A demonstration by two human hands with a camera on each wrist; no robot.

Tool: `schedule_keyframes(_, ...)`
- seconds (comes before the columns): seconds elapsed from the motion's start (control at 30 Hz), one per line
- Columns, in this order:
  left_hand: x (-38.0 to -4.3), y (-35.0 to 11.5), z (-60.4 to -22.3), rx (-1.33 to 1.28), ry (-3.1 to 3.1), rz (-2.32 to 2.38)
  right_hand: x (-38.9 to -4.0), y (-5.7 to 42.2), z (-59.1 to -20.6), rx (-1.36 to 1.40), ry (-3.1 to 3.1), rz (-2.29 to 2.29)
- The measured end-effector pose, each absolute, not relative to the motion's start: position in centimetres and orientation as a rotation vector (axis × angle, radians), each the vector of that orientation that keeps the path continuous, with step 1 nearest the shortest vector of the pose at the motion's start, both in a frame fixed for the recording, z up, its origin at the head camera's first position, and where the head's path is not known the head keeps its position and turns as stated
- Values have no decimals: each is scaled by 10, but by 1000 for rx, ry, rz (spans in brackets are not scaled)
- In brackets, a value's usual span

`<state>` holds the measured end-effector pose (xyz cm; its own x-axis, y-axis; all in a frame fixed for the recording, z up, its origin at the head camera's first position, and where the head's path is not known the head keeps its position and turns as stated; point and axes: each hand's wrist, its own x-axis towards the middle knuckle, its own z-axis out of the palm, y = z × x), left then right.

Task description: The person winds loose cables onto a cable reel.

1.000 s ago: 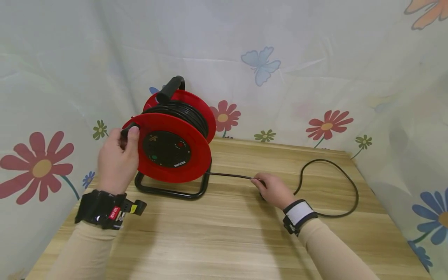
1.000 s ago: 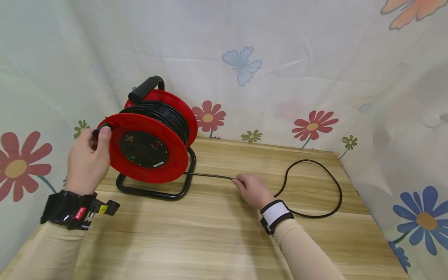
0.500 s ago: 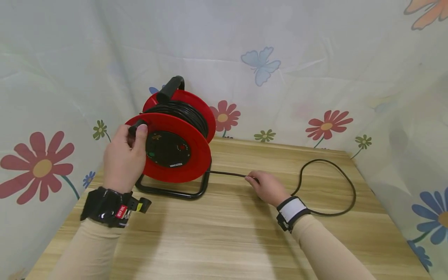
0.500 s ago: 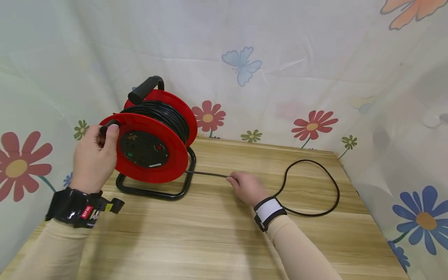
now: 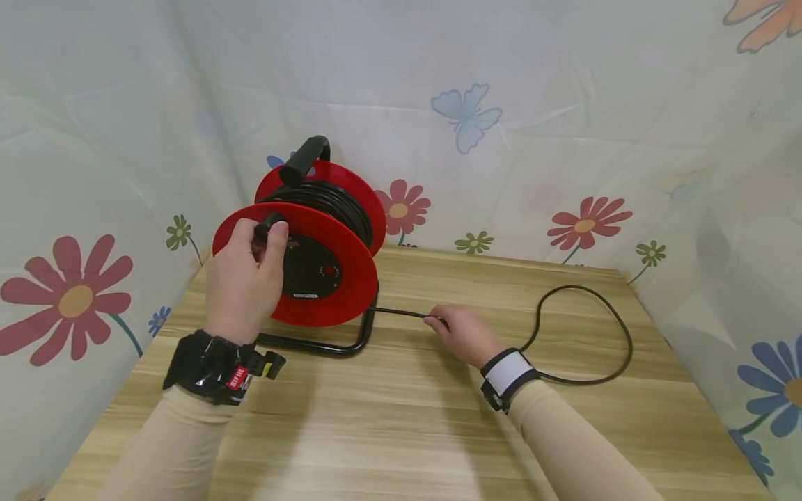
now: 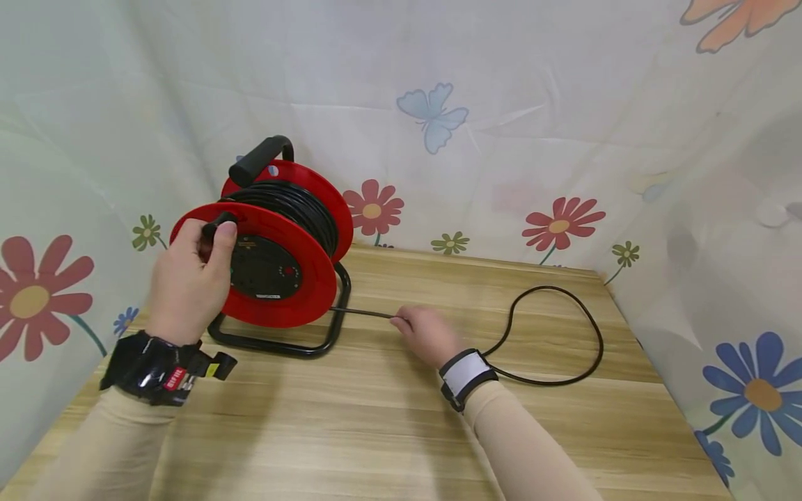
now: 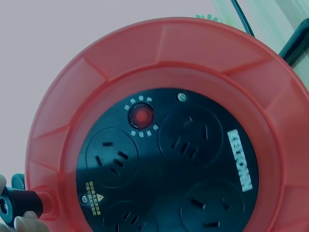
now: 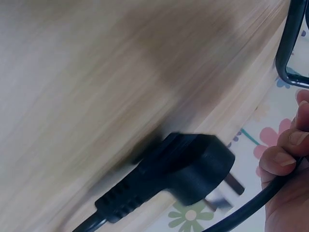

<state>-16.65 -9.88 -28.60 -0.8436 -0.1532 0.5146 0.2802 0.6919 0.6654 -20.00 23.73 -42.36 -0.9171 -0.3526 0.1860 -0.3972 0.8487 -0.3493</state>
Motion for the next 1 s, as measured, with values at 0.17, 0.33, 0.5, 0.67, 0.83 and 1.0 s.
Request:
schedule_keyframes(0.17, -166, -92, -285, -157, -2359, -1054, -203, 228, -427, 589, -2919, 591)
schedule_keyframes(0.33, -166, -85, -287, -196, -2379, -1045, -205, 219, -429, 591, -2946, 596)
schedule_keyframes(0.5, -165, -78, -289, -226, -2386, -1034, -206, 212, -429, 613, -2954, 620)
schedule_keyframes(0.67, -166, -72, -292, -248, -2386, -1013, -208, 207, -432, 650, -2925, 629)
schedule_keyframes(0.83, -166, -69, -294, -283, -2371, -1015, -211, 204, -438, 698, -2872, 616)
schedule_keyframes(1.0, -167, -68, -295, -289, -2362, -1019, -211, 200, -440, 697, -2878, 626)
